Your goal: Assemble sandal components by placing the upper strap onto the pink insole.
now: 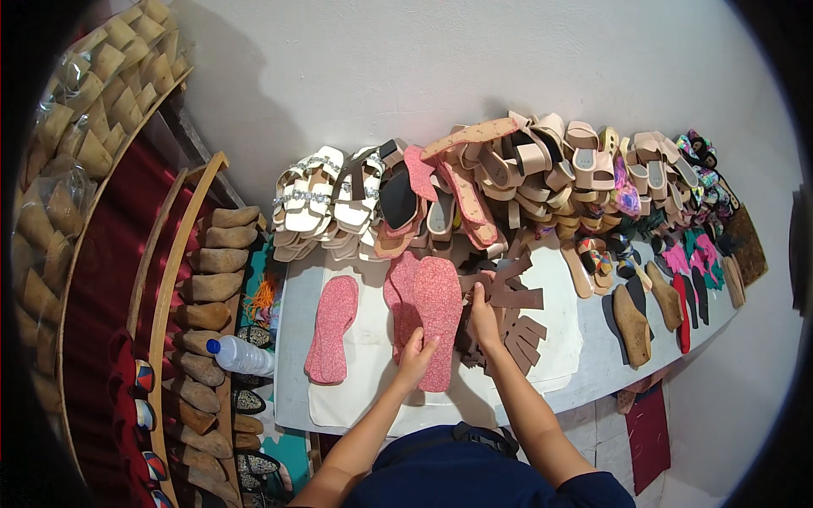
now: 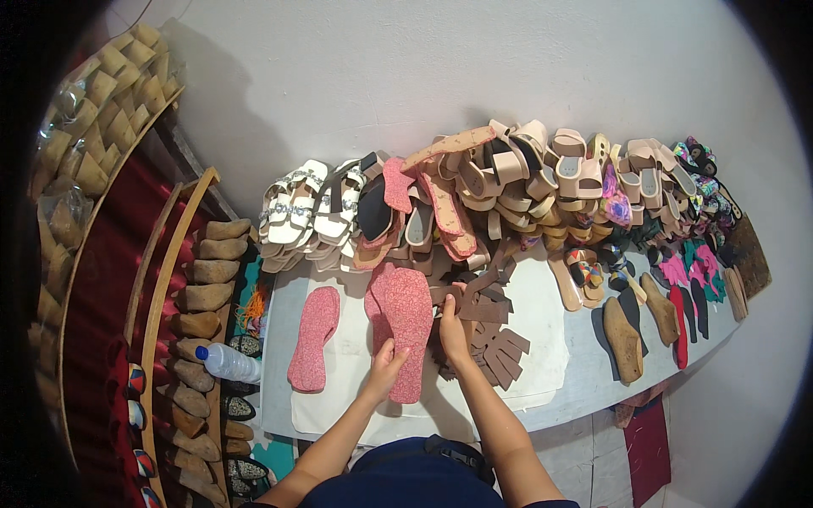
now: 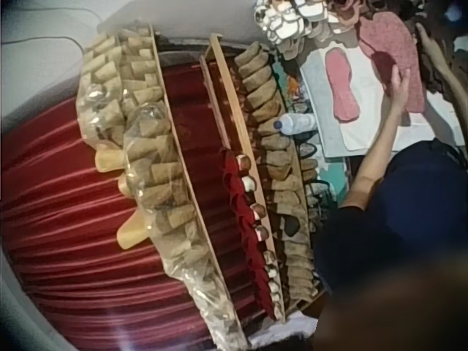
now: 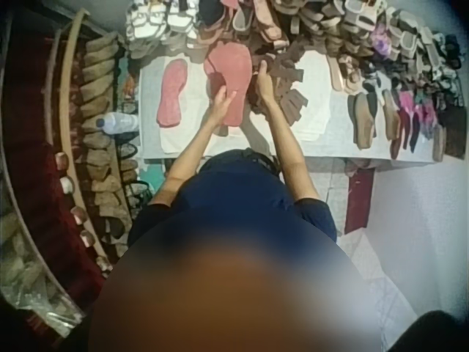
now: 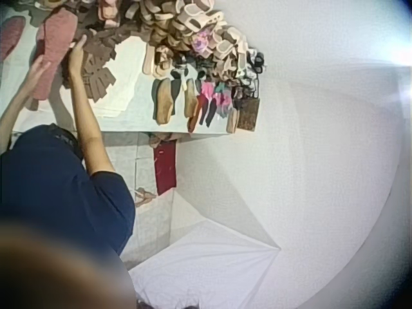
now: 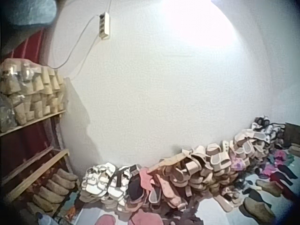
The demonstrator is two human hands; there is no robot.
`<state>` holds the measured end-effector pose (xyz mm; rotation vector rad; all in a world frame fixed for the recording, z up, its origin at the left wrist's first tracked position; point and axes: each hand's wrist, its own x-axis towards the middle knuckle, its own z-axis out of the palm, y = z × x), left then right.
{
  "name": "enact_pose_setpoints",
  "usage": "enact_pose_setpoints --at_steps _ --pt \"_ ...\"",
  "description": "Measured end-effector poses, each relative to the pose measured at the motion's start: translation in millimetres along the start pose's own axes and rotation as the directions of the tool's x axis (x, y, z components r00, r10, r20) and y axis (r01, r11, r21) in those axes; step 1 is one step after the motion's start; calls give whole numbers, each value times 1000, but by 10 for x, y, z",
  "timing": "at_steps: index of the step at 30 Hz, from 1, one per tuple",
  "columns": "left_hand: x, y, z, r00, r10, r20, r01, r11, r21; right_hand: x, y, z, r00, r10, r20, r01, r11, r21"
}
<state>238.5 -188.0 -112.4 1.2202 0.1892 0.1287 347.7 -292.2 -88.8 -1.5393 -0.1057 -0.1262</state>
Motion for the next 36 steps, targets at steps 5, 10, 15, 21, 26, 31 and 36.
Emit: enact_pose_setpoints --at_steps 5,10,15,21,26,31,36 --pt "18 -83 -46 998 54 6 -55 988 146 -8 -113 19 999 24 -34 -24 1000 -9" --pt "41 -154 -35 997 72 -16 -69 986 149 -1 -99 2 993 121 12 -122 988 94" --pt "49 -131 -1 997 77 -24 -73 991 111 -22 -204 51 975 220 27 -215 906 366" --pt "63 -185 -56 997 80 6 -80 977 198 0 -109 14 946 292 140 -324 867 378" --pt "42 -236 -68 996 83 17 -84 949 303 5 -57 38 957 252 147 -290 879 380" --pt "-5 -211 -1 994 103 -39 -80 918 388 -100 -368 161 938 299 177 -347 776 527" --pt "-10 -182 59 997 64 -36 -53 968 247 -52 -117 127 955 279 99 -292 837 462"
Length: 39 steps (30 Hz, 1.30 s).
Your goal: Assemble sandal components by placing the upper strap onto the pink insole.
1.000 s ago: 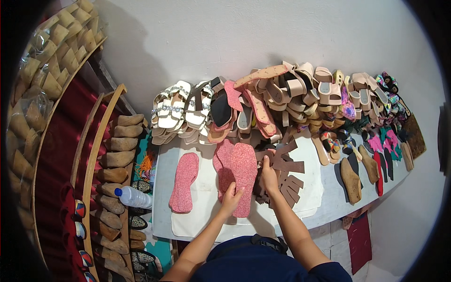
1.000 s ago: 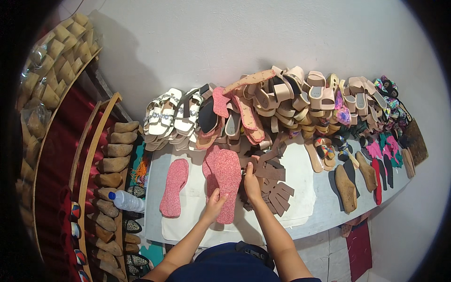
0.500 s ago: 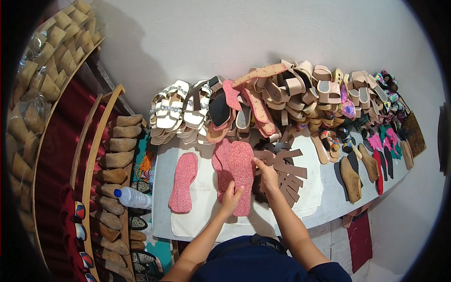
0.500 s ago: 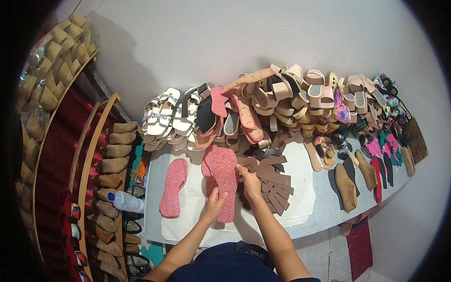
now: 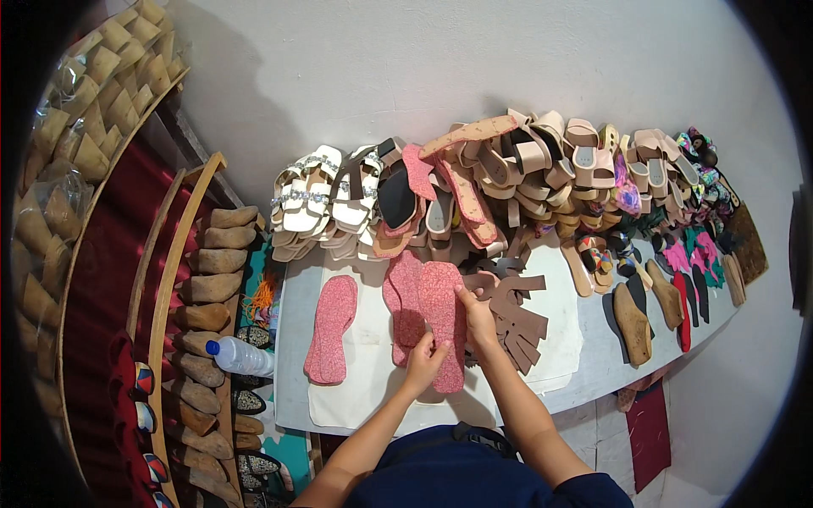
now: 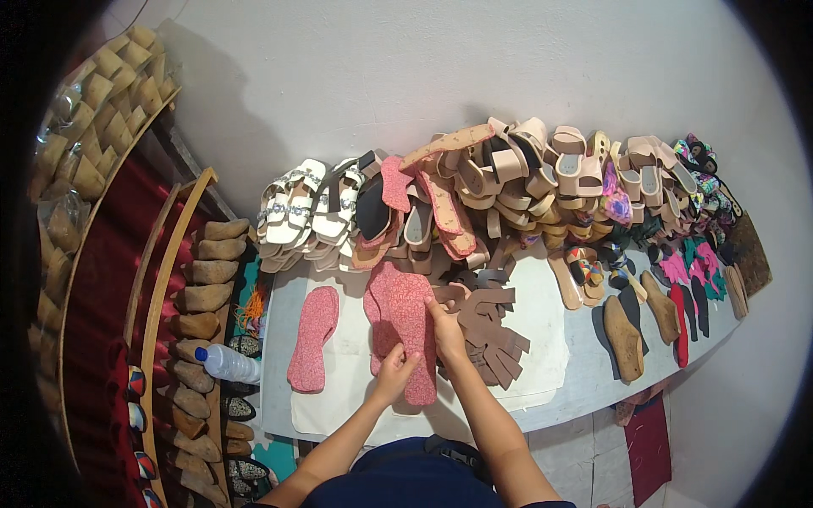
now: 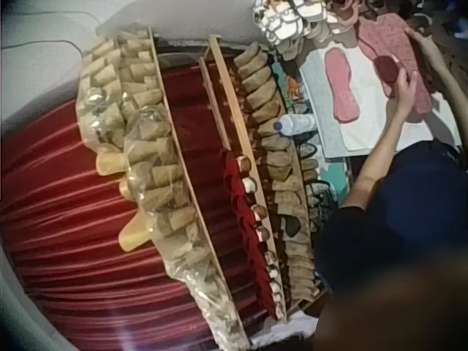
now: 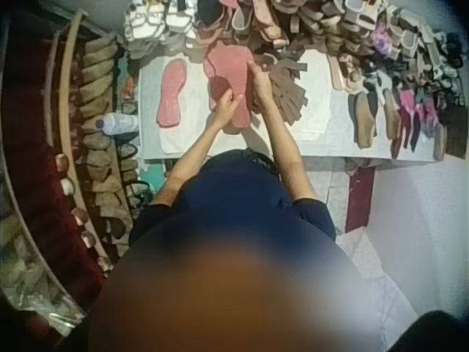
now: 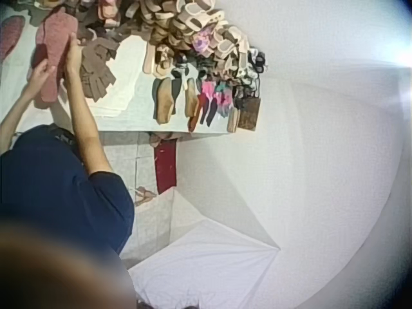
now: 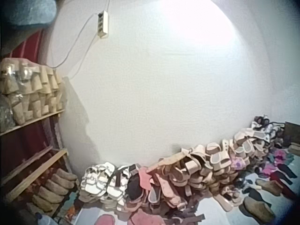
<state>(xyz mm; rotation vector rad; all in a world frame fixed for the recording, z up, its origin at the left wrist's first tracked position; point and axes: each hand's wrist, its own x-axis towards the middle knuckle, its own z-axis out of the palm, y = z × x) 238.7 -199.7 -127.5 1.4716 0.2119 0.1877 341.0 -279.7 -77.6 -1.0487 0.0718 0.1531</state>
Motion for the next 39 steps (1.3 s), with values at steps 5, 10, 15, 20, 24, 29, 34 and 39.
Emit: enact_pose_setpoints --at_steps 5,10,15,20,24,29,34,39 --pt "118 85 -210 999 -39 -6 39 989 144 1 -109 31 999 -37 -36 36 999 -27" --pt "236 232 -342 988 -153 29 135 935 327 -32 -88 29 1000 -25 -7 25 999 -38" --pt "363 406 -262 997 -68 -25 55 934 -353 -172 -144 131 993 98 62 -96 995 -34" --pt "457 372 -395 962 -211 172 272 754 -598 -205 -183 97 939 317 134 -287 936 -204" --pt "433 301 -323 966 -215 142 256 733 -630 -157 -65 13 957 275 89 -248 939 -239" --pt "421 310 -361 964 -217 152 256 623 -739 59 -152 -285 809 540 232 -213 637 -741" --pt "404 420 -366 962 -233 145 256 574 -778 -35 -376 -201 879 278 386 25 783 -621" --pt "391 428 -359 963 -245 116 238 562 -792 -57 -313 -163 902 271 336 -32 817 -576"
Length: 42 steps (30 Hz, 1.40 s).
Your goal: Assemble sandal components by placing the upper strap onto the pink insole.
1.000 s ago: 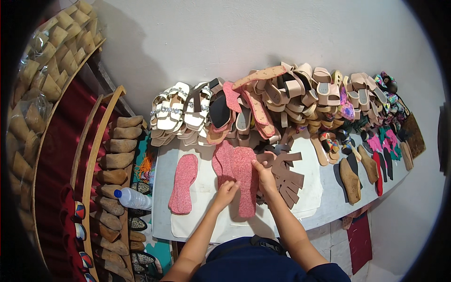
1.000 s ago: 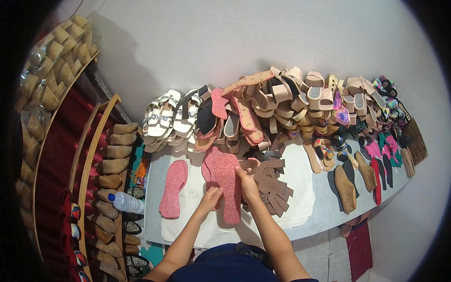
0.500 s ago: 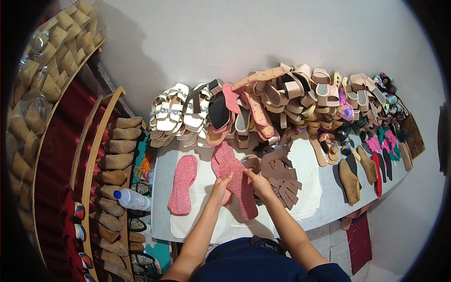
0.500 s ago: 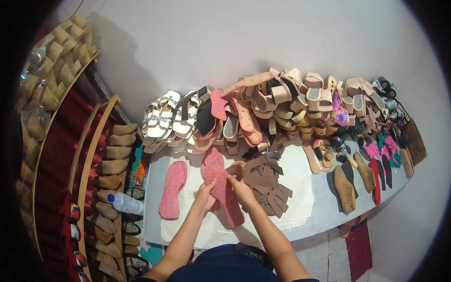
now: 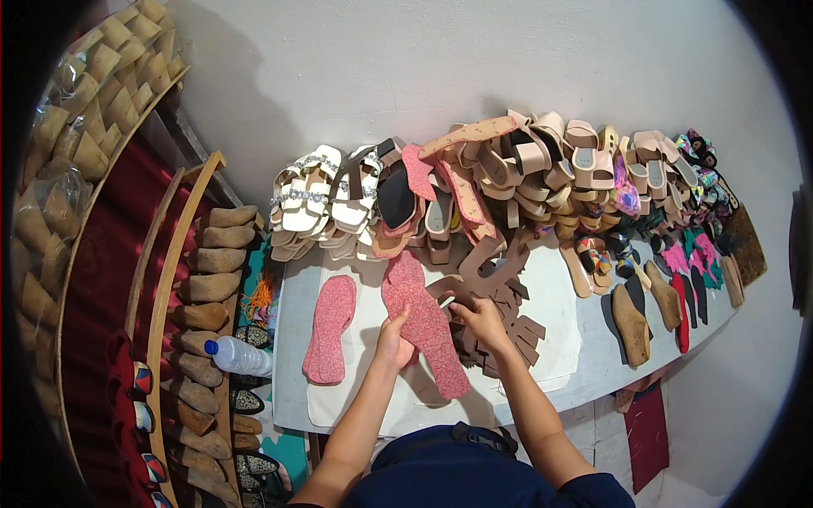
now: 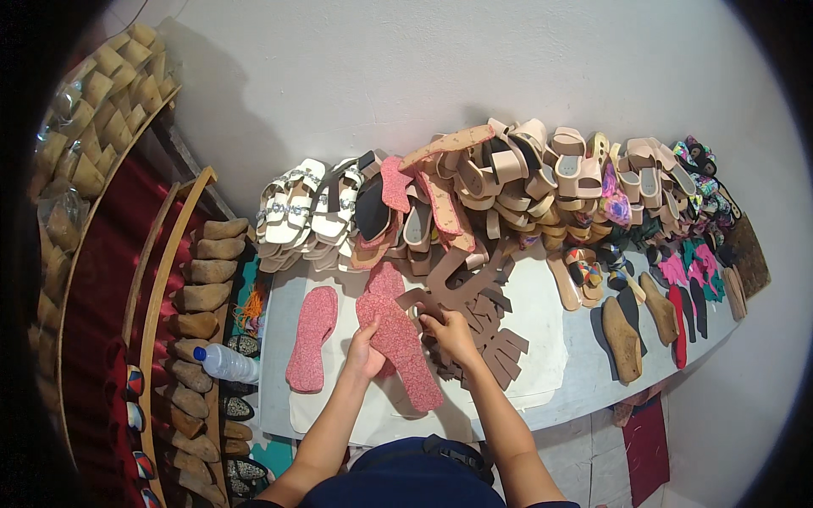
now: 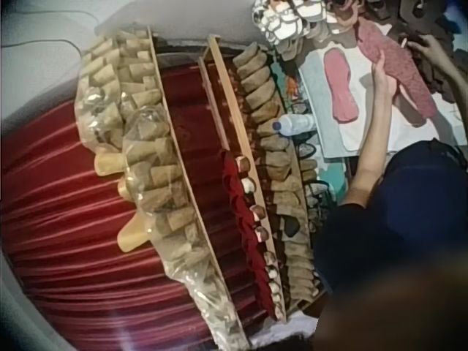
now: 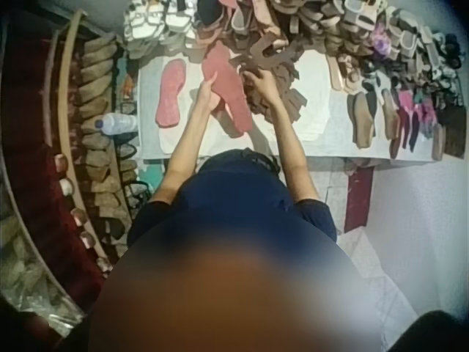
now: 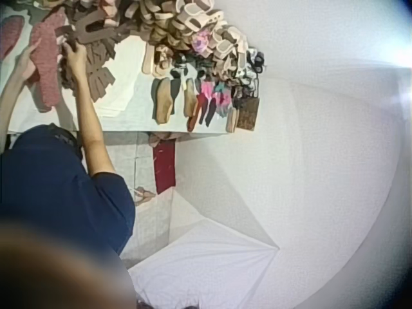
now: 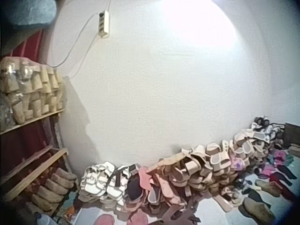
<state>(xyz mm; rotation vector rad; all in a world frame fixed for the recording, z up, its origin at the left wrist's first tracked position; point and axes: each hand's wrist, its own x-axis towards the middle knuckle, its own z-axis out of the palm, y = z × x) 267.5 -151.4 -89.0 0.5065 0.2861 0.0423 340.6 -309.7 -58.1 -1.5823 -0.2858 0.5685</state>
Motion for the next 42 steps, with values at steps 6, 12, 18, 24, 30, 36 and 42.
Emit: enact_pose_setpoints --at_steps 6,12,18,24,30,36,42 --pt "24 -19 -35 1000 18 -22 -19 998 -55 66 187 61 994 -63 -88 72 992 102" --pt "18 -15 -11 996 72 -51 -72 997 -7 17 86 112 1000 14 1 -13 934 358" --pt "35 -71 -21 990 130 -56 -128 991 40 -6 158 209 999 -43 20 31 913 406" --pt "31 -68 1 990 135 -41 -132 988 82 -5 145 225 999 -50 -19 54 929 367" --pt "25 -52 23 899 290 -327 -108 873 475 -92 -122 298 932 -262 -250 178 932 -315" --pt "-148 52 237 786 608 110 -530 571 627 -9 5 265 828 -508 -238 270 733 -624" --pt "-282 -14 550 702 650 292 -660 441 608 -58 -6 288 767 -591 -251 283 662 -694"
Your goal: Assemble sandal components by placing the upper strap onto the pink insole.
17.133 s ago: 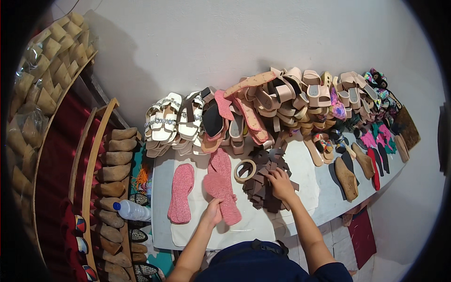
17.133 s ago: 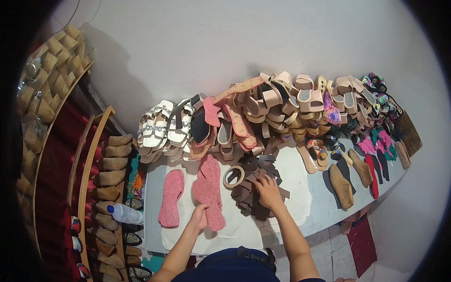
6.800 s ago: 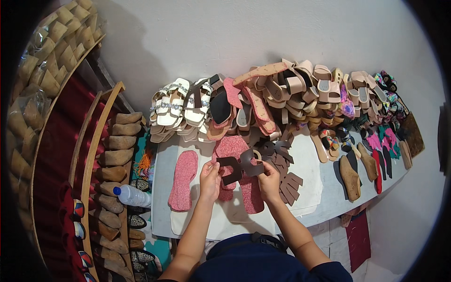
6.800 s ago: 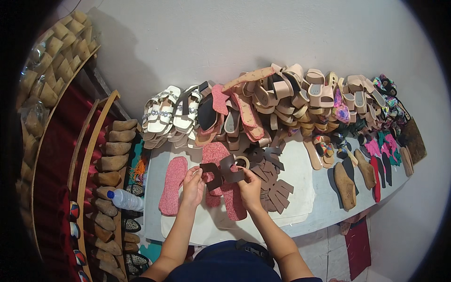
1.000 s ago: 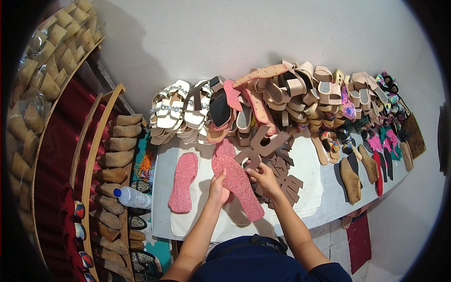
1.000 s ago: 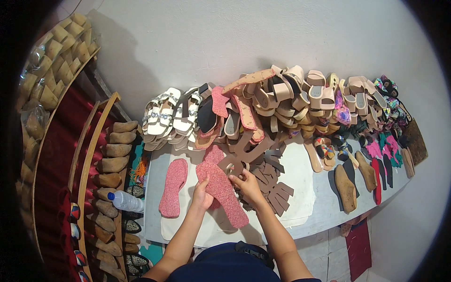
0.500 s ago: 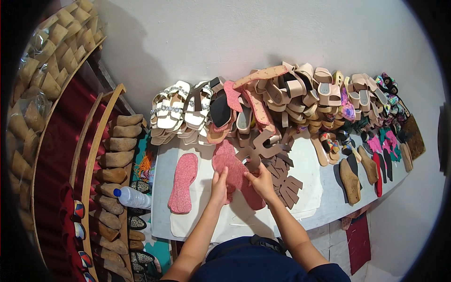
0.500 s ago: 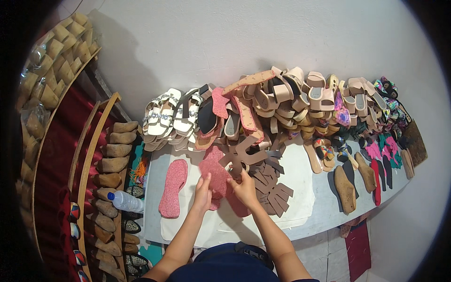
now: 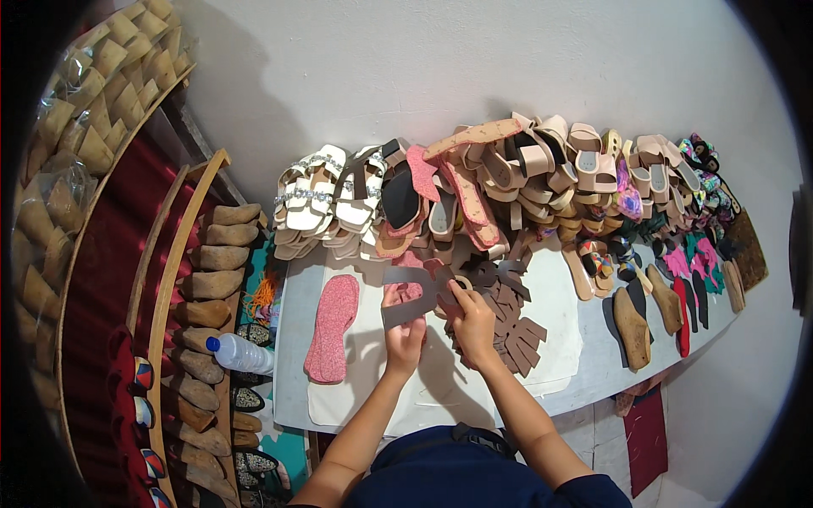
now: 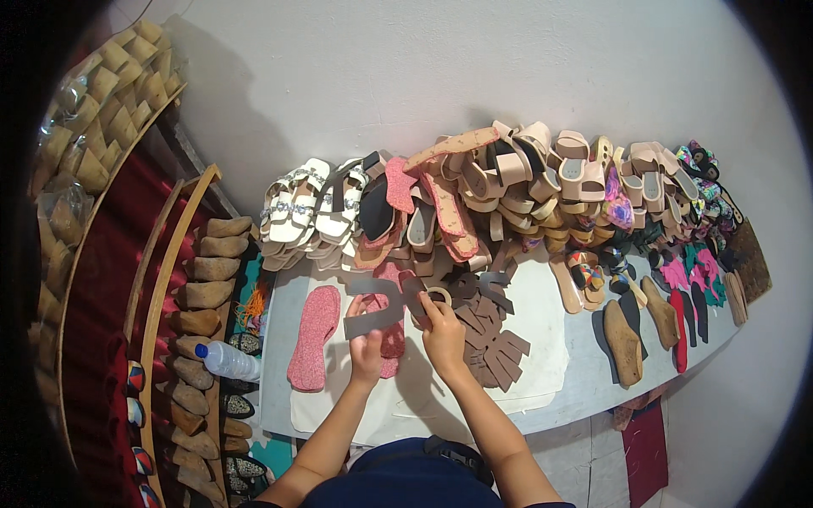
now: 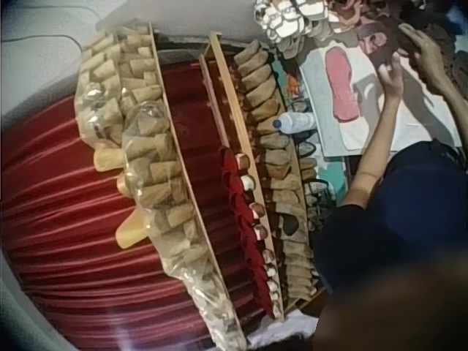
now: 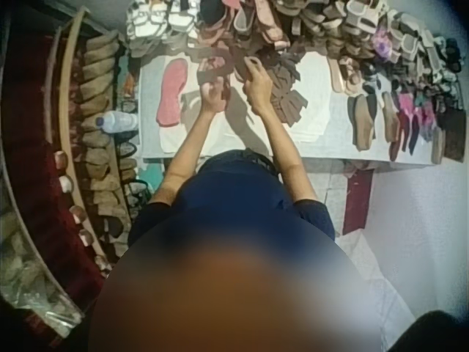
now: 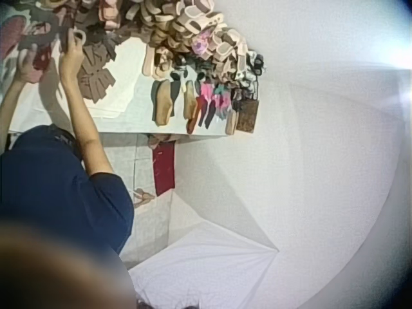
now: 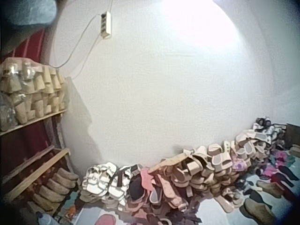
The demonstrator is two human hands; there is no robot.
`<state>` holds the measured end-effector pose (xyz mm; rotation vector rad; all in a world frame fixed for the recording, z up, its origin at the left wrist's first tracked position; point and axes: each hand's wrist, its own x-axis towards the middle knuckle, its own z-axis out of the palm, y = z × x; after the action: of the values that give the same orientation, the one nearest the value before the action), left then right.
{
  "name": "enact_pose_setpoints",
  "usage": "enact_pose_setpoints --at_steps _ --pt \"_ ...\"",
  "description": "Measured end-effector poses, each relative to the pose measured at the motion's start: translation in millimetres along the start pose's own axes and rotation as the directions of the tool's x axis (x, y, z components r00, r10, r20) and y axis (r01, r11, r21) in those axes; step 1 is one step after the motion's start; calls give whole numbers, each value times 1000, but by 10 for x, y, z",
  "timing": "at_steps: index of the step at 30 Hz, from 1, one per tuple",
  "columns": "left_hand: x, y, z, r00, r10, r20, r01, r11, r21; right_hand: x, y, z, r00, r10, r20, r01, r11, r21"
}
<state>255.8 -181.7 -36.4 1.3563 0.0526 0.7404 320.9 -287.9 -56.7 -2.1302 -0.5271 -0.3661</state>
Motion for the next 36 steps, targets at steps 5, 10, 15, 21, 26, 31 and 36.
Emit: enact_pose_setpoints --at_steps 5,10,15,21,26,31,36 --pt "47 -96 -69 911 -372 -180 329 916 -229 29 -58 -75 998 58 -36 -56 996 64" --pt "3 -236 -194 793 -584 -174 442 747 -496 41 66 -48 956 295 14 -278 883 379" --pt "-48 -255 -224 784 -607 -131 430 682 -591 29 206 -21 948 299 112 -305 743 596" --pt "-24 -452 -436 781 -624 -26 434 573 -696 22 162 -123 851 370 373 -492 310 814" --pt "13 -482 -437 760 -645 82 485 478 -732 20 186 -126 854 359 377 -475 238 847" --pt "-7 -451 -301 770 -636 -42 465 606 -645 -7 137 -154 856 331 398 -488 261 833" --pt "-47 -598 -343 813 -578 -68 478 729 -491 -17 51 -172 860 309 406 -482 231 845"
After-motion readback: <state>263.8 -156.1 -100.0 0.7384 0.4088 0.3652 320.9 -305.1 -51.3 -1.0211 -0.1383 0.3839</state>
